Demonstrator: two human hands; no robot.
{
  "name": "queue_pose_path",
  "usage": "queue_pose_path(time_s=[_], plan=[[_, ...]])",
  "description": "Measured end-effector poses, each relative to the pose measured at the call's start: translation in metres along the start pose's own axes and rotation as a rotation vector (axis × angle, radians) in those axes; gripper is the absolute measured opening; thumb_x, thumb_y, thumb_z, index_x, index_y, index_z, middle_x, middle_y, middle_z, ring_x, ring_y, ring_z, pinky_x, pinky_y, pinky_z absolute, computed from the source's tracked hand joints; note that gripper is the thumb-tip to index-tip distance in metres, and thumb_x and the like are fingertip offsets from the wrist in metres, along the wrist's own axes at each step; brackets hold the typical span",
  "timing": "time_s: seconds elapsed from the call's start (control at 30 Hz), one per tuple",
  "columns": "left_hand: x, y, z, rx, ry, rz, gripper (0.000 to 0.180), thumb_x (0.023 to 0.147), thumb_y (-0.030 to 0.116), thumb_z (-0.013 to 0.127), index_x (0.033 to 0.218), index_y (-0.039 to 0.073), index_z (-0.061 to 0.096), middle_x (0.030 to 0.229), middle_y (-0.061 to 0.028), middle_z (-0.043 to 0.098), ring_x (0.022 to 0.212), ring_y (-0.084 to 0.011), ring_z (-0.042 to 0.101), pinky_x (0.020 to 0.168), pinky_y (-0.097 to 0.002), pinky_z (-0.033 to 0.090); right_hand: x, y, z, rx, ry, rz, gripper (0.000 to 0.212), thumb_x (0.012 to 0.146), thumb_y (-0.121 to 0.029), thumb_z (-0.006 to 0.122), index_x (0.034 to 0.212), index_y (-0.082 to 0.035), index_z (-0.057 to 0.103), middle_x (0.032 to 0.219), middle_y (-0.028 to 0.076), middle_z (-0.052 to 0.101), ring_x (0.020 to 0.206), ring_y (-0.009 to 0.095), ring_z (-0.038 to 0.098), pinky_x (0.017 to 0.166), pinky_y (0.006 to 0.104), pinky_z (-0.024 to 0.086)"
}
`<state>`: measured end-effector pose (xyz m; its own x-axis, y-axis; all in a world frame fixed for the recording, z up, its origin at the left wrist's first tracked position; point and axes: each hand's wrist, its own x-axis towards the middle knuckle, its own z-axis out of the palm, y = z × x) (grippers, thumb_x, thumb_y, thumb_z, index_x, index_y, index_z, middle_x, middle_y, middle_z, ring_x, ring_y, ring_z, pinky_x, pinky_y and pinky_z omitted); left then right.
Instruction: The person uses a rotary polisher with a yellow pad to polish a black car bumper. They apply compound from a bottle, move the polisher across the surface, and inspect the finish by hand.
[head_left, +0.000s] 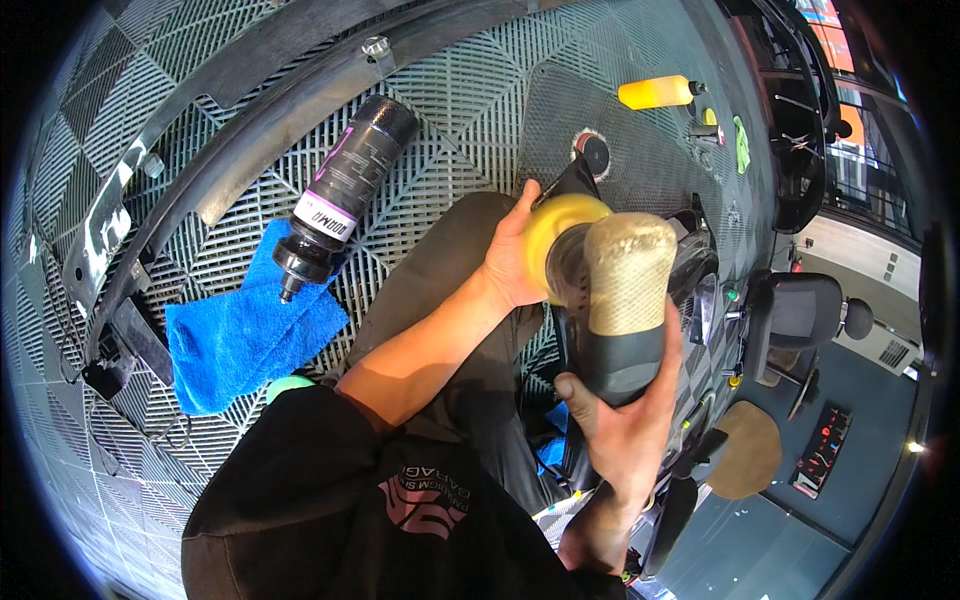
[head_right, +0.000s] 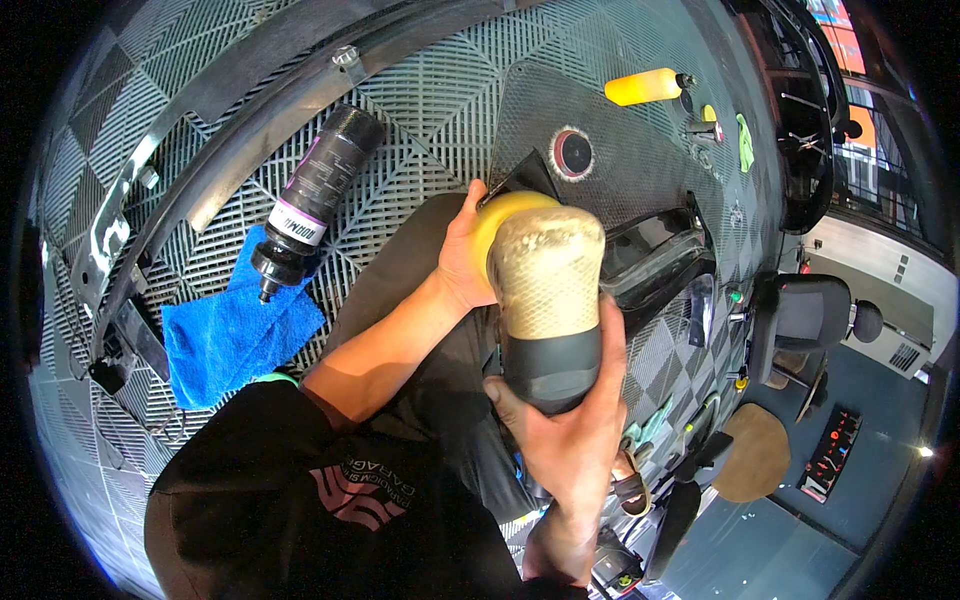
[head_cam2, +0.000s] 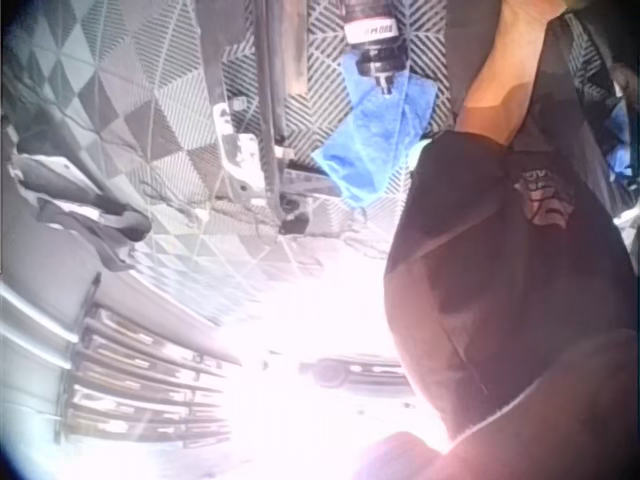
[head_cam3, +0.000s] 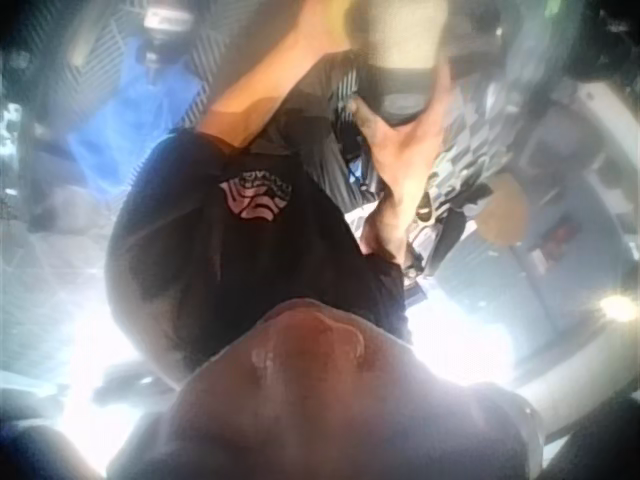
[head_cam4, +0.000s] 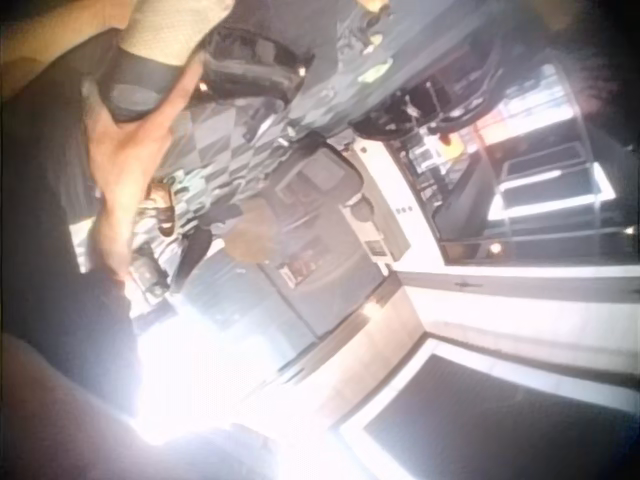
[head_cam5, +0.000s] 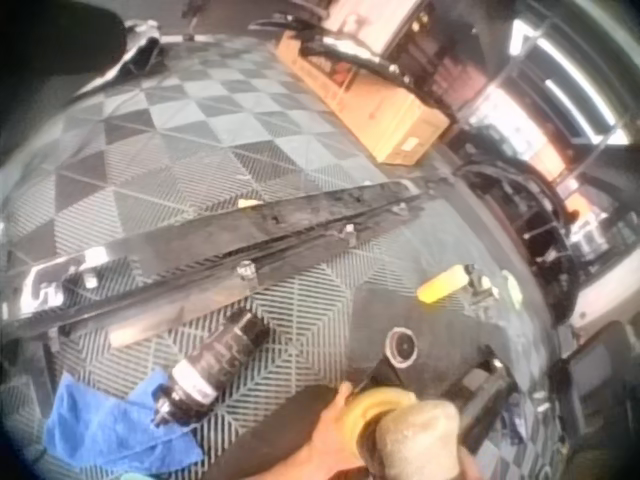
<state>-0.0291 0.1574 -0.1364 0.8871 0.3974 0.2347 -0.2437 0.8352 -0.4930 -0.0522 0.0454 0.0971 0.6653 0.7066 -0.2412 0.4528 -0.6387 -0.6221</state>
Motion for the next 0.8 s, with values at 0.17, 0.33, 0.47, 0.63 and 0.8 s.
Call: queue_pose_path(time_s=[0.17, 0.33, 0.47, 0.63, 0.8], plan=[[0.006, 0.001, -0.012, -0.092, -0.161, -0.037, 0.097, 0.094, 0.078, 0.045, 0.152, 0.000, 0.045, 0.150, -0.0238, 0.052, 0.136, -0.0403, 0.053, 0.117, -0.0563, 0.039, -0.024, 0.019, 0.003, 0.000, 0.043, 0.072, 0.119, 0.067, -0.015, 0.097, 0.160, -0.001, 0.023, 0.142, 0.021, 0.053, 0.128, 0.027, 0.056, 0.109, 0.0401, 0.045], [0.004, -0.001, -0.007, -0.059, -0.125, 0.009, 0.095, 0.095, 0.076, 0.047, 0.151, 0.001, 0.047, 0.149, -0.0228, 0.053, 0.136, -0.0400, 0.054, 0.115, -0.0569, 0.041, -0.055, 0.049, 0.004, -0.025, 0.135, 0.065, 0.120, 0.063, 0.003, 0.091, 0.161, -0.004, 0.023, 0.144, 0.020, 0.053, 0.128, 0.028, 0.057, 0.109, 0.0406, 0.046], [0.003, -0.004, -0.004, 0.011, -0.079, 0.045, 0.097, 0.093, 0.079, 0.046, 0.150, 0.002, 0.048, 0.149, -0.0214, 0.054, 0.135, -0.0375, 0.055, 0.115, -0.0557, 0.041, -0.077, 0.060, 0.005, 0.023, 0.173, 0.105, 0.122, 0.060, 0.005, 0.091, 0.161, -0.003, 0.024, 0.145, 0.021, 0.052, 0.130, 0.030, 0.056, 0.111, 0.0414, 0.044], [0.006, -0.011, 0.005, 0.178, 0.125, 0.070, 0.118, 0.078, 0.096, 0.035, 0.142, -0.002, 0.055, 0.134, -0.0196, 0.065, 0.124, -0.0336, 0.063, 0.109, -0.0507, 0.049, -0.077, 0.061, 0.010, -0.223, 0.201, -0.040, 0.117, 0.064, -0.011, 0.096, 0.158, 0.000, 0.026, 0.139, 0.027, 0.058, 0.123, 0.037, 0.063, 0.106, 0.0438, 0.050], [0.009, -0.007, 0.008, 0.163, 0.038, 0.100, 0.101, 0.083, 0.092, 0.037, 0.149, 0.017, 0.049, 0.132, -0.0230, 0.064, 0.125, -0.0425, 0.060, 0.108, -0.0593, 0.047, -0.066, 0.064, 0.015, -0.184, 0.201, -0.173, 0.111, 0.065, -0.019, 0.098, 0.154, 0.000, 0.034, 0.133, 0.033, 0.061, 0.118, 0.044, 0.066, 0.099, 0.0468, 0.055]])
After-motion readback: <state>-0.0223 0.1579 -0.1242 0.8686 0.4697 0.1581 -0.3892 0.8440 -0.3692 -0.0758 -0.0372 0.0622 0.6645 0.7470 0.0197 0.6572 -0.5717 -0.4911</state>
